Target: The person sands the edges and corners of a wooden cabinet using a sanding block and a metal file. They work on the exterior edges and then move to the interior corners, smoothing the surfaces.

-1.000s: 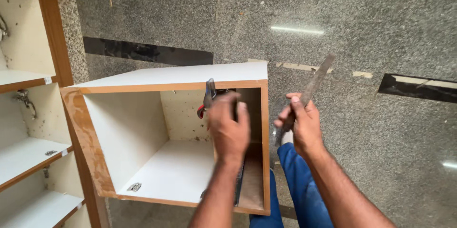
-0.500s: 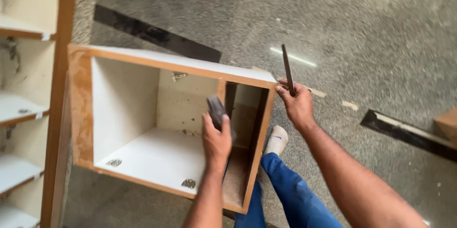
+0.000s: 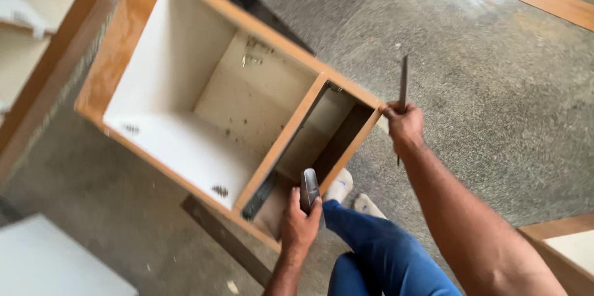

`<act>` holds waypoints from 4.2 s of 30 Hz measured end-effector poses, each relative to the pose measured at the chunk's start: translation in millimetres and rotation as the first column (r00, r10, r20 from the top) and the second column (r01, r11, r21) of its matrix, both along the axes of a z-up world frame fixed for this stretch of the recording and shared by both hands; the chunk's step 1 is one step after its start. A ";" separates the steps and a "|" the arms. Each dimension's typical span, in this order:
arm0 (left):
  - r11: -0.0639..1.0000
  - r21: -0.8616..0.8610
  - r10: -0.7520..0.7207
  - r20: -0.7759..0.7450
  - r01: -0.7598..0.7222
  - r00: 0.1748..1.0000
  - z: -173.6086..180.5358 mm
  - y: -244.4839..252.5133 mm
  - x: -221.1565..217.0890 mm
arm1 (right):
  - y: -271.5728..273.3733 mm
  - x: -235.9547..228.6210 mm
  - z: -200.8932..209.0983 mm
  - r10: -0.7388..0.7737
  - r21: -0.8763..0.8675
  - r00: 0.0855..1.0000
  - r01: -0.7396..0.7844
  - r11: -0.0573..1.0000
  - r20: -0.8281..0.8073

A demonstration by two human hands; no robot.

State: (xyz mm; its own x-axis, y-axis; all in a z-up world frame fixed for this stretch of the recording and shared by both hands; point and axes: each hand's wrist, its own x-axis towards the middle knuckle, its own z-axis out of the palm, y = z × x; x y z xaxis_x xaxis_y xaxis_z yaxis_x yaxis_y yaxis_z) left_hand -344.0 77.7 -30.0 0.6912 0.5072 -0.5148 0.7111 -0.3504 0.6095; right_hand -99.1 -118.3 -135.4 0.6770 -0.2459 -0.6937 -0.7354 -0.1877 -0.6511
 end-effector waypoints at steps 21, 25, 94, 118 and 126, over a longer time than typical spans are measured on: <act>0.985 -0.104 0.146 0.042 -0.141 0.988 26.1 38.0 -47.7 | 163.2 -85.8 5.8 -0.237 0.561 0.969 0.156 0.813 0.073; 0.958 -0.162 0.225 -0.081 -0.235 0.971 18.4 71.0 -74.4 | 203.4 -108.1 -22.9 -0.320 0.485 0.945 0.254 0.837 0.058; 0.317 0.406 -0.923 -0.075 0.857 0.377 -128.0 132.6 -126.0 | 235.7 -513.1 -8.2 -0.315 0.035 0.806 0.345 0.938 0.502; 0.312 0.556 -0.939 0.060 0.771 0.337 -121.1 131.7 -126.9 | 226.1 -480.8 2.2 -0.304 -0.033 0.852 0.350 0.936 0.426; 0.313 0.460 -0.937 0.008 0.831 0.349 -129.7 129.1 -113.1 | 204.1 -437.5 -42.3 -0.354 0.008 0.802 0.399 0.917 0.481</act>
